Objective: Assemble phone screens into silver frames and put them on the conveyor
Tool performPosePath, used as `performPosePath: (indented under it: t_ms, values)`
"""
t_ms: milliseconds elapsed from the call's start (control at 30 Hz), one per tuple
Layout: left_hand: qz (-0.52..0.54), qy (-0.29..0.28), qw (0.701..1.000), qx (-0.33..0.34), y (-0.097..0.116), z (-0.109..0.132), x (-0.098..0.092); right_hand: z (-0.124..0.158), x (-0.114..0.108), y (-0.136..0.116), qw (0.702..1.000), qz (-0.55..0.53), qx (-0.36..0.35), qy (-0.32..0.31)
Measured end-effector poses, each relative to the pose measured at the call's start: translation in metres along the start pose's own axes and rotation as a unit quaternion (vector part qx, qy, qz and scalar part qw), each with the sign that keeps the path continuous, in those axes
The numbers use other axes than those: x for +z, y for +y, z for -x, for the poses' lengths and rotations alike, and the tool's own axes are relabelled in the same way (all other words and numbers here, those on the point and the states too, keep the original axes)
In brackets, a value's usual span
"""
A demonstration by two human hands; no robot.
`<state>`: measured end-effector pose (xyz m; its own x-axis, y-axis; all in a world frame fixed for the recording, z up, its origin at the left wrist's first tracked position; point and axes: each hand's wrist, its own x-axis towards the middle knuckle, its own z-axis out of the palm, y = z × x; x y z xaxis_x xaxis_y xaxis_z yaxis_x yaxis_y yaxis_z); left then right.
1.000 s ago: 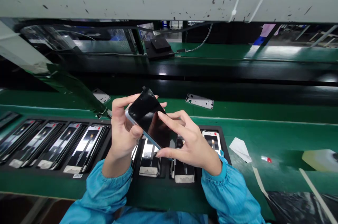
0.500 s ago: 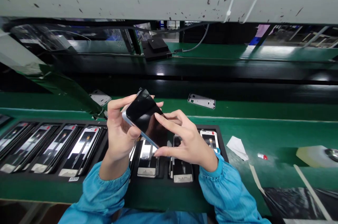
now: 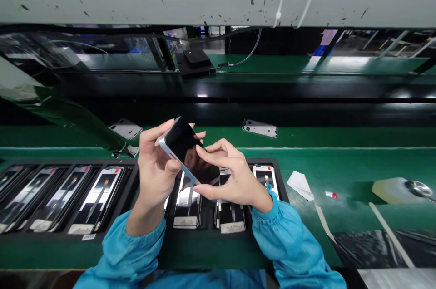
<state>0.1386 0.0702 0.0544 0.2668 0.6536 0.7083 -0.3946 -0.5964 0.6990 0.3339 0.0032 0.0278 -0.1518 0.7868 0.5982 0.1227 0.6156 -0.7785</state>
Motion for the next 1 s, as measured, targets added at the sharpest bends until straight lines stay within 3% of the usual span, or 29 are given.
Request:
performPosePath:
  t_ms: [100, 233, 433, 600, 700, 833, 1000]
  values:
    - [-0.009, -0.026, 0.999, -0.032, 0.002, -0.003, -0.008, -0.002, 0.001, 0.003, 0.991, -0.121, 0.057, 0.021]
    - [-0.05, -0.067, 0.996, -0.034, 0.009, -0.009, -0.019, -0.008, -0.01, -0.001, 0.958, -0.224, 0.162, 0.083]
    - [-0.19, -0.241, 0.948, 0.076, 0.015, -0.014, -0.015, -0.013, -0.017, -0.005, 0.947, -0.223, 0.181, 0.141]
    - [-0.269, -0.318, 0.907, 0.056, 0.022, -0.01, -0.012, -0.015, -0.011, -0.009, 0.936, -0.264, 0.171, 0.16]
    - [-0.313, -0.312, 0.893, 0.087, 0.024, -0.009, -0.008, -0.017, -0.011, -0.012, 0.933, -0.283, 0.162, 0.155]
    - [-0.335, -0.222, 0.897, 0.182, 0.016, -0.009, 0.003, -0.017, -0.011, -0.014, 0.941, -0.261, 0.164, 0.143]
    - [-0.289, -0.198, 0.92, 0.178, 0.012, -0.011, 0.008, -0.015, -0.011, -0.012, 0.948, -0.229, 0.177, 0.132]
